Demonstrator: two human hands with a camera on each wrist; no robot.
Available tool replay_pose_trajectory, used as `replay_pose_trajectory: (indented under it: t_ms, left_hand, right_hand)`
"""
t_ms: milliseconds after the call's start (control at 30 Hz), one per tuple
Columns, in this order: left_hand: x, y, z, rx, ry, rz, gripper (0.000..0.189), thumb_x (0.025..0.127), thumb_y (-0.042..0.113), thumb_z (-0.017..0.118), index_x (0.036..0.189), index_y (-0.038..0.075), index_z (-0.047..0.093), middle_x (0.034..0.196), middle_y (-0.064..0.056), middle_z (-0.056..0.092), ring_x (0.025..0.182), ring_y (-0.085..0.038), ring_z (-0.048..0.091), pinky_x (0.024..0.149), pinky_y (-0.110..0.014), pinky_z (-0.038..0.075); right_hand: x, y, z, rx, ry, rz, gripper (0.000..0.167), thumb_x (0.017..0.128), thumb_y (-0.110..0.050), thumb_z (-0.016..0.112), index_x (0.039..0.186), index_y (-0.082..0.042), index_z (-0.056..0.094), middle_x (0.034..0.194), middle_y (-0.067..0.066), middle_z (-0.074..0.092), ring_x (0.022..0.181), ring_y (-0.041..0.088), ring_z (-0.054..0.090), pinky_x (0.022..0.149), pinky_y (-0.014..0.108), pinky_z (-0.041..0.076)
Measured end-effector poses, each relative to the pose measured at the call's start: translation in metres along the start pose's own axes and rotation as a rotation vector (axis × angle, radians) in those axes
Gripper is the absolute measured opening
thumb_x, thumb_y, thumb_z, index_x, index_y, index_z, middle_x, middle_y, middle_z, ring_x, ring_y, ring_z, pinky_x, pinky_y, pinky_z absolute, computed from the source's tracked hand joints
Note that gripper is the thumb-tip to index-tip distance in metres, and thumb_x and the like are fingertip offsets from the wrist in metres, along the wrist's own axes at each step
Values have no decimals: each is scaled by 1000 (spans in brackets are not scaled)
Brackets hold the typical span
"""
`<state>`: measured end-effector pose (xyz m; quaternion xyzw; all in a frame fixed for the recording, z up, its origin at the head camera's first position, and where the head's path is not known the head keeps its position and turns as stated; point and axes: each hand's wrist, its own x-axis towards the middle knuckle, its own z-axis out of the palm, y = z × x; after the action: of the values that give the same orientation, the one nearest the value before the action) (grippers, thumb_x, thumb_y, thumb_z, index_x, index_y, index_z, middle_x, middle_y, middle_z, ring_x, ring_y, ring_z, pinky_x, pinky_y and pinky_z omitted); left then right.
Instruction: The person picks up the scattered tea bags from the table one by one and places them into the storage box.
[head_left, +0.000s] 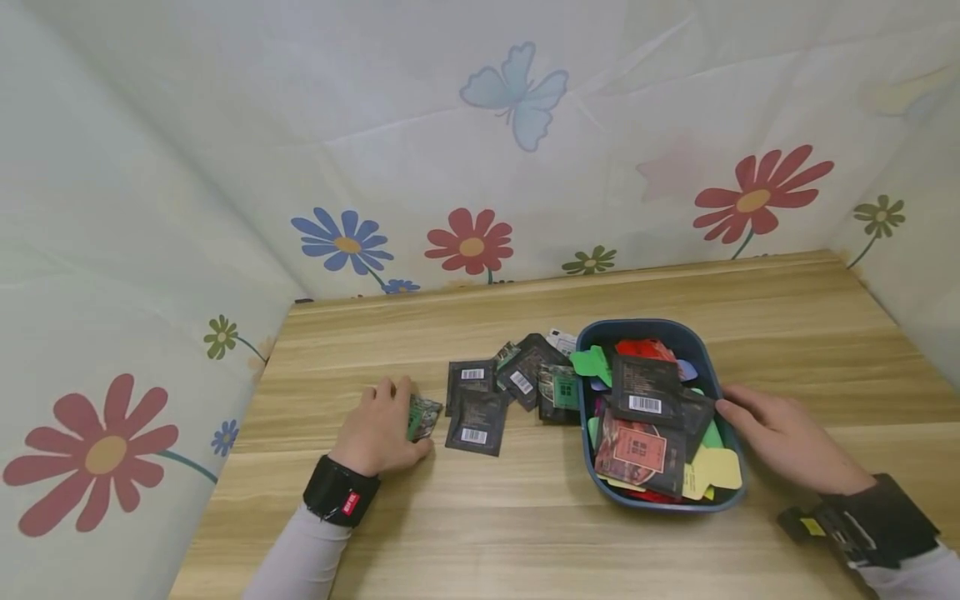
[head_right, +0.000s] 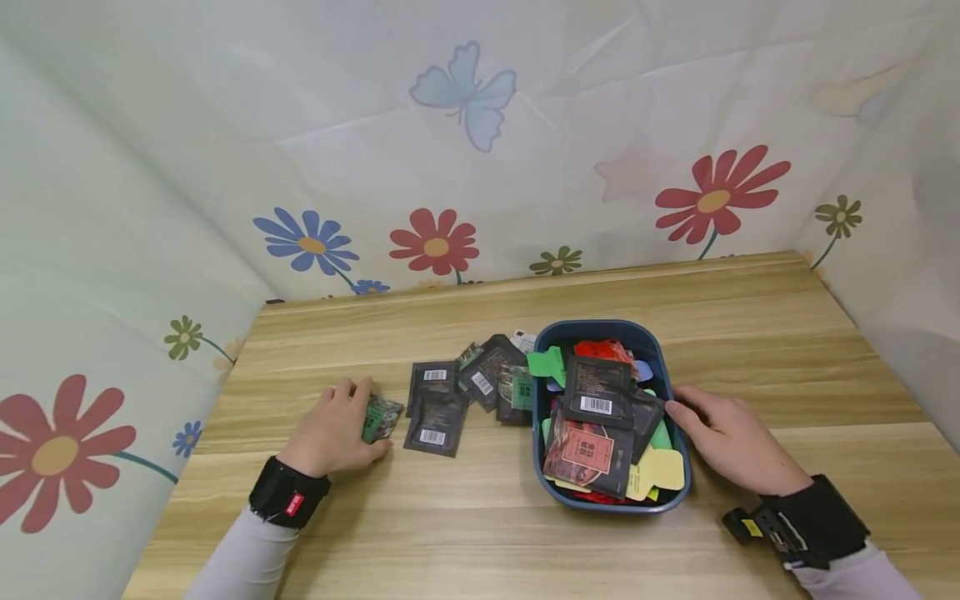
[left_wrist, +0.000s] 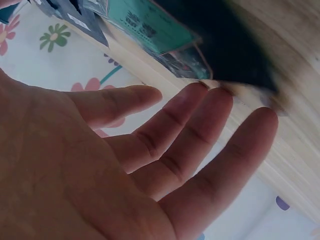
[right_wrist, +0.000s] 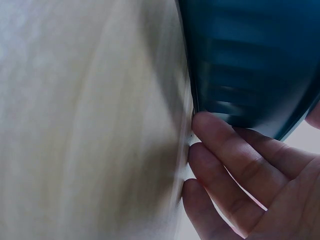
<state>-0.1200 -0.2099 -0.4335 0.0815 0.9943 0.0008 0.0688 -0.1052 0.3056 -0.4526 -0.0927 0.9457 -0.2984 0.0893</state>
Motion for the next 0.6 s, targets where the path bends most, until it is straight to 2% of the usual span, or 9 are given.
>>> replay_pose_trajectory:
  t_ms: [200, 467, 600]
  left_hand:
    - [2, -2, 0, -8, 7, 7, 97, 76, 48, 81, 152, 0, 42, 129, -23, 54, 108, -38, 58, 86, -51, 57]
    - [6, -7, 2, -25, 27, 17, 97, 71, 47, 83, 149, 3, 45, 124, -20, 56, 100, -32, 58, 82, -49, 58]
    - [8, -11, 2, -35, 41, 27, 94, 70, 48, 80, 147, 4, 48, 126, -21, 57, 102, -33, 59, 84, -51, 58]
  right_hand:
    - [0, -1, 0, -4, 3, -6, 59, 111, -37, 41, 146, 10, 50, 141, 36, 56, 130, 58, 53, 99, 73, 45]
    - [-1, -1, 0, 1, 7, -4, 60, 111, -38, 41, 146, 10, 50, 142, 37, 55, 130, 58, 52, 99, 73, 44]
    - [0, -2, 0, -4, 3, -3, 60, 111, -38, 41, 146, 10, 50, 142, 37, 55, 130, 58, 52, 99, 73, 44]
